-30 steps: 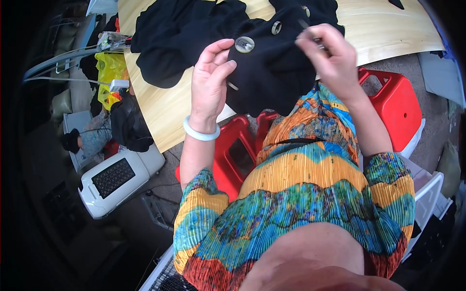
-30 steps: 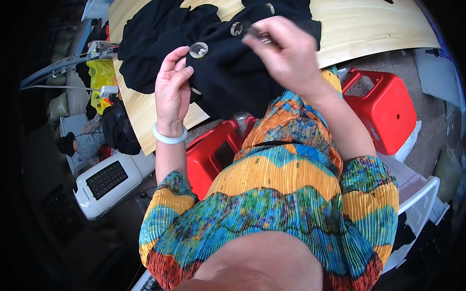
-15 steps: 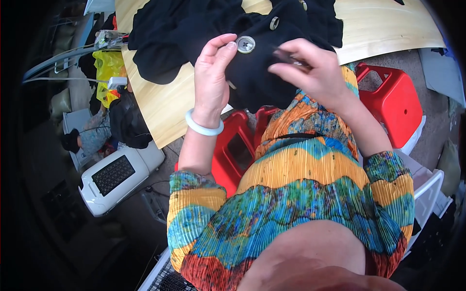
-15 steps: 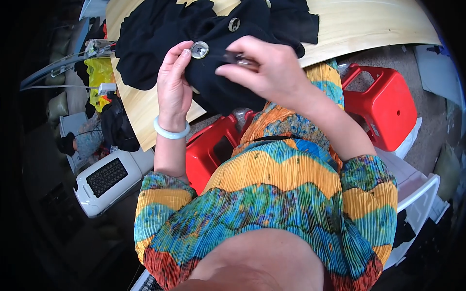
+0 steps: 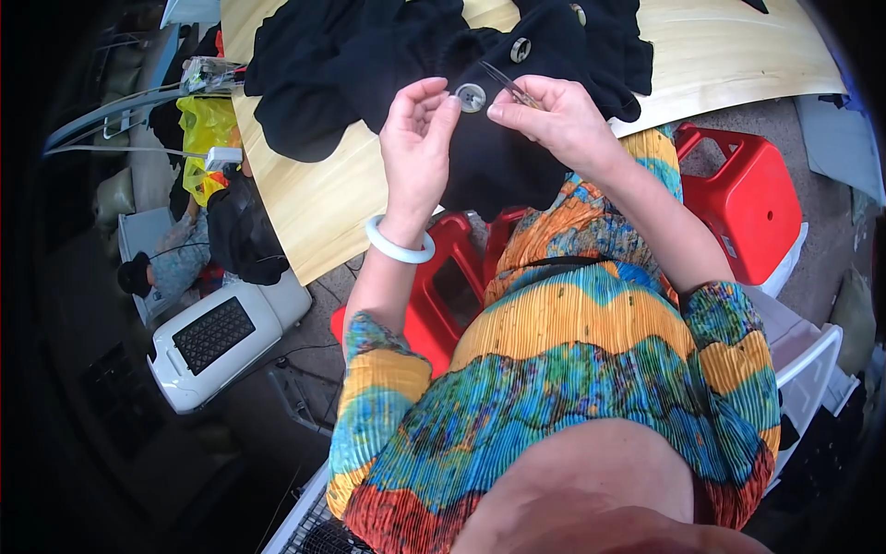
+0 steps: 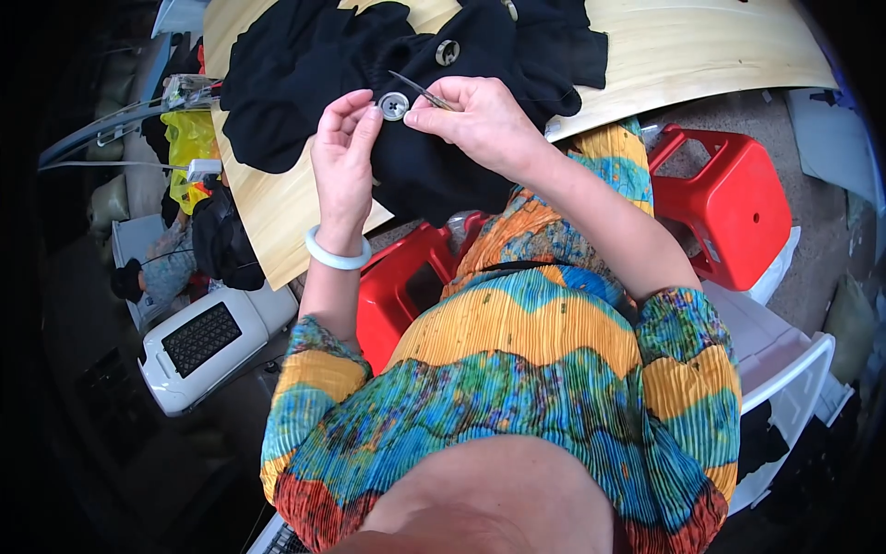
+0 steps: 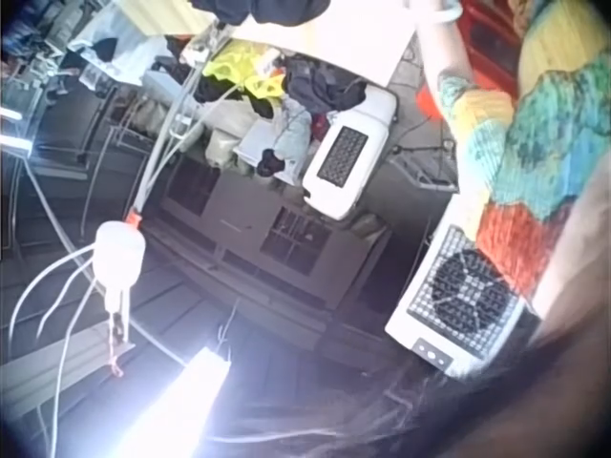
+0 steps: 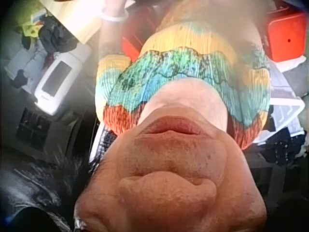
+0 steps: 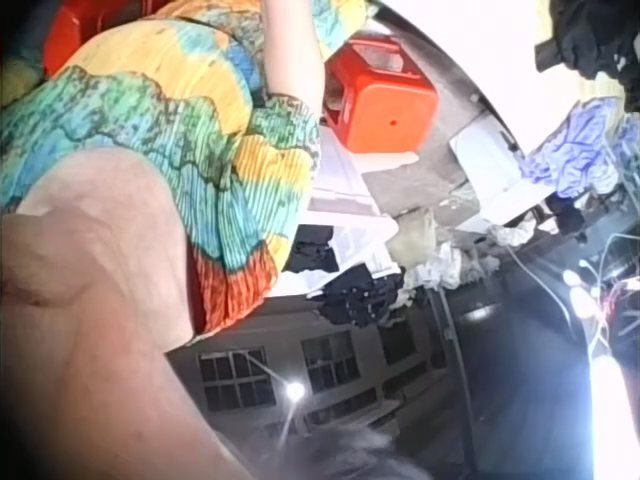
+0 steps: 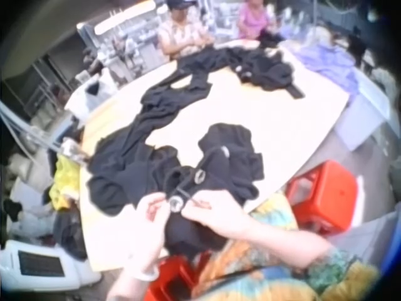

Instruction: Trimming excess threads from black garments using thread snips.

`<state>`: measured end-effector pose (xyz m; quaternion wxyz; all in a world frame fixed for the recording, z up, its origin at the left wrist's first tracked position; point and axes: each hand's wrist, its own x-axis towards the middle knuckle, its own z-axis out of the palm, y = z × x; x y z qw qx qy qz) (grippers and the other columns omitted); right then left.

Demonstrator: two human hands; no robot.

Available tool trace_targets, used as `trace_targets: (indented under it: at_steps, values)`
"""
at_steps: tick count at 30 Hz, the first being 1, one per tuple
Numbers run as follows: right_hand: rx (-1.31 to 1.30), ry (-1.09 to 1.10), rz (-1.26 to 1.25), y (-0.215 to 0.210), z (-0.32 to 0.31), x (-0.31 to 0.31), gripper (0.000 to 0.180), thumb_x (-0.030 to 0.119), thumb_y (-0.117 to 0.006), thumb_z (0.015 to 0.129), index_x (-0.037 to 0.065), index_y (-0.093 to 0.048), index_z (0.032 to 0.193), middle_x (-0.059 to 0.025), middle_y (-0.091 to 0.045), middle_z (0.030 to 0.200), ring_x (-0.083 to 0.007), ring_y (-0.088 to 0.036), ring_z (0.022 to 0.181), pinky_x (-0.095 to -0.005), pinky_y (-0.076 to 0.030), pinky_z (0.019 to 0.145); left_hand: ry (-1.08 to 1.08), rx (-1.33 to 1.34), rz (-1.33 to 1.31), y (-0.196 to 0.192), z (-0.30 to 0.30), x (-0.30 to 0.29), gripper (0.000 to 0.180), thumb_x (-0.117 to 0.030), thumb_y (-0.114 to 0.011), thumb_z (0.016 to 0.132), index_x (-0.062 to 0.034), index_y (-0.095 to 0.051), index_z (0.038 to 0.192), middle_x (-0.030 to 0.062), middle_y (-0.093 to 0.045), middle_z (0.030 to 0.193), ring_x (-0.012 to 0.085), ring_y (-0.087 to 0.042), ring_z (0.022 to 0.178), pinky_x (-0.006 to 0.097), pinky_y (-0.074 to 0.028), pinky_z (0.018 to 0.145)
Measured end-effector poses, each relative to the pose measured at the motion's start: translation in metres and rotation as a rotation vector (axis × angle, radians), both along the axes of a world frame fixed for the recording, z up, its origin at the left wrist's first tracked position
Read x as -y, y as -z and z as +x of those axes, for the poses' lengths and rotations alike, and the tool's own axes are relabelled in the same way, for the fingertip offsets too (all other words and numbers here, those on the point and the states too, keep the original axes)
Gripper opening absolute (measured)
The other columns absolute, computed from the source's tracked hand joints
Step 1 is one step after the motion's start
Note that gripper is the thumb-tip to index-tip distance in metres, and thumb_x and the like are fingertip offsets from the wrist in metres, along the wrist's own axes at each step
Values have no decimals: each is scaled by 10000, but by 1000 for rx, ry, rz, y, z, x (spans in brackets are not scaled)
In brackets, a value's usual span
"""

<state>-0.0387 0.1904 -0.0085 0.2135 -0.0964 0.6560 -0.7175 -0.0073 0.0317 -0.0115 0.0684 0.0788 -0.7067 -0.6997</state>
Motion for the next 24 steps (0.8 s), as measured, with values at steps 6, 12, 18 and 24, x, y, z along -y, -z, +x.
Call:
trace_targets:
  at_steps: [6,12,18,24]
  values:
    - [255,-39,-300,0,-5,-11,108,158,-591,794,54,-565,807,76,-402,555,16,-304,440,-142,-191,372,38,67,319,6,3,7,223,-11,-557,795,11,-499,1009,61,-578,860,93,-552,785,194,-433,746]
    - [-203,84,-36,-28,2,-25,127,137,-577,809,15,-586,844,31,-509,623,-6,-429,509,-139,-342,462,59,110,604,-17,4,6,198,5,-548,785,-4,-516,980,75,-578,897,124,-543,852,225,-412,810]
    - [-423,126,88,-17,12,-11,107,75,-608,777,-4,-568,835,19,-530,650,-19,-474,557,-159,-372,495,57,119,717,-22,-2,-12,178,-2,-550,787,-18,-521,962,73,-572,903,124,-534,839,232,-414,803]
    - [-857,220,279,-8,11,-9,135,40,-655,714,16,-556,802,-24,-503,585,-53,-431,478,-184,-328,432,77,100,663,-23,-8,-18,173,-4,-562,778,-25,-525,946,63,-572,877,119,-528,838,224,-416,785]
